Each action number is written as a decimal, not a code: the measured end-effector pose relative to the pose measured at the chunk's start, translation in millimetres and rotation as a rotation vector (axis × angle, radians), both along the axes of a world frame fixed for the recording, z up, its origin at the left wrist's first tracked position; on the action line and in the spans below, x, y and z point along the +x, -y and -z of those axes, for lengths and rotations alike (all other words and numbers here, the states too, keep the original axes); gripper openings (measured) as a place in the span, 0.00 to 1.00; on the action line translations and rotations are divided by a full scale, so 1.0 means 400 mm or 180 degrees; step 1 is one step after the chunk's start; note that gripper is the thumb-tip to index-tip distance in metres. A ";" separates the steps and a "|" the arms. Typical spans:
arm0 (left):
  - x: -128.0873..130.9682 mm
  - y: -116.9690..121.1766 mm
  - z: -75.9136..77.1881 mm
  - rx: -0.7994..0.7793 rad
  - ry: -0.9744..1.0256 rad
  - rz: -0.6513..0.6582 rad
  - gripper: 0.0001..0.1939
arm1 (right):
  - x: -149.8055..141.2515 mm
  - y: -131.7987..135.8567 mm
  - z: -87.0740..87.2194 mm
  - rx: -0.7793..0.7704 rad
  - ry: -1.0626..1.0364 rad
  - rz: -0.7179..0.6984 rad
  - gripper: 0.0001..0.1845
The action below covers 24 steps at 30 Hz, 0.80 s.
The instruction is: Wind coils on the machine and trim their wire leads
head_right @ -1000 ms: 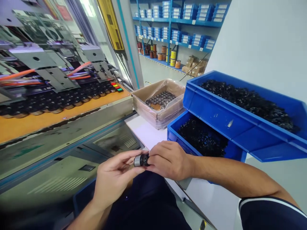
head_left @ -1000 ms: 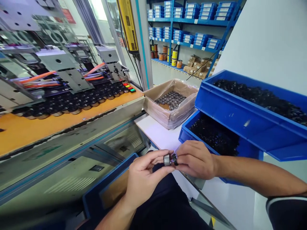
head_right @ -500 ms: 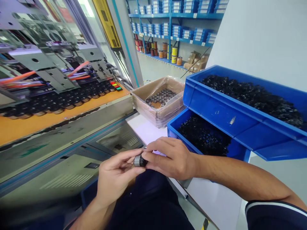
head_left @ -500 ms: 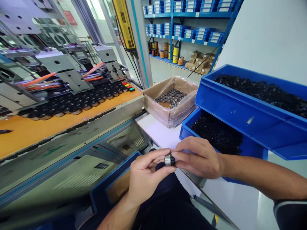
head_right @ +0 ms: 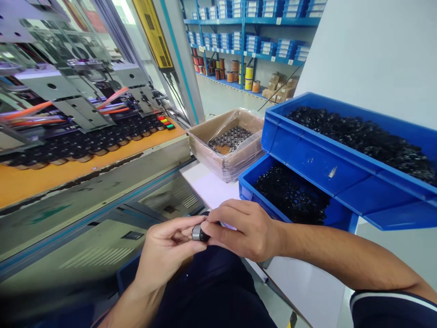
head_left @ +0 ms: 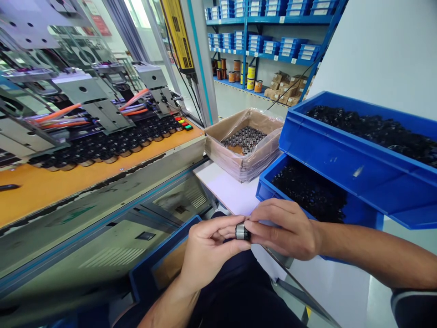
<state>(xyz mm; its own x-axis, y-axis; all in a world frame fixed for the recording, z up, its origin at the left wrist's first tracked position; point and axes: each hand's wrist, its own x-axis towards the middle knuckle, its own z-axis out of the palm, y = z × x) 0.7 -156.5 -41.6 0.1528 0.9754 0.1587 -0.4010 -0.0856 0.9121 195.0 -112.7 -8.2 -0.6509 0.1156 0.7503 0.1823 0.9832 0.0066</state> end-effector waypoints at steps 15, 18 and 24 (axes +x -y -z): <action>0.035 0.022 0.007 0.1782 -0.1244 -0.1606 0.22 | -0.007 0.018 0.009 -0.0239 -0.0201 -0.0007 0.10; 0.014 0.018 0.004 0.2344 -0.1849 -0.1751 0.19 | -0.009 0.025 0.004 -0.0482 -0.0210 -0.0138 0.09; 0.028 0.031 0.024 0.1581 -0.1377 -0.1485 0.16 | -0.007 0.022 0.001 -0.0467 -0.0202 -0.0048 0.08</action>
<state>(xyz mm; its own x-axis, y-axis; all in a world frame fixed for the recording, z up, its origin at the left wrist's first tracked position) 11.9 -169.0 -51.3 -0.1057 0.7850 0.6104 0.1560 -0.5931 0.7898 192.4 -121.5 -8.7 -0.6051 0.2178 0.7658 0.1631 0.9754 -0.1485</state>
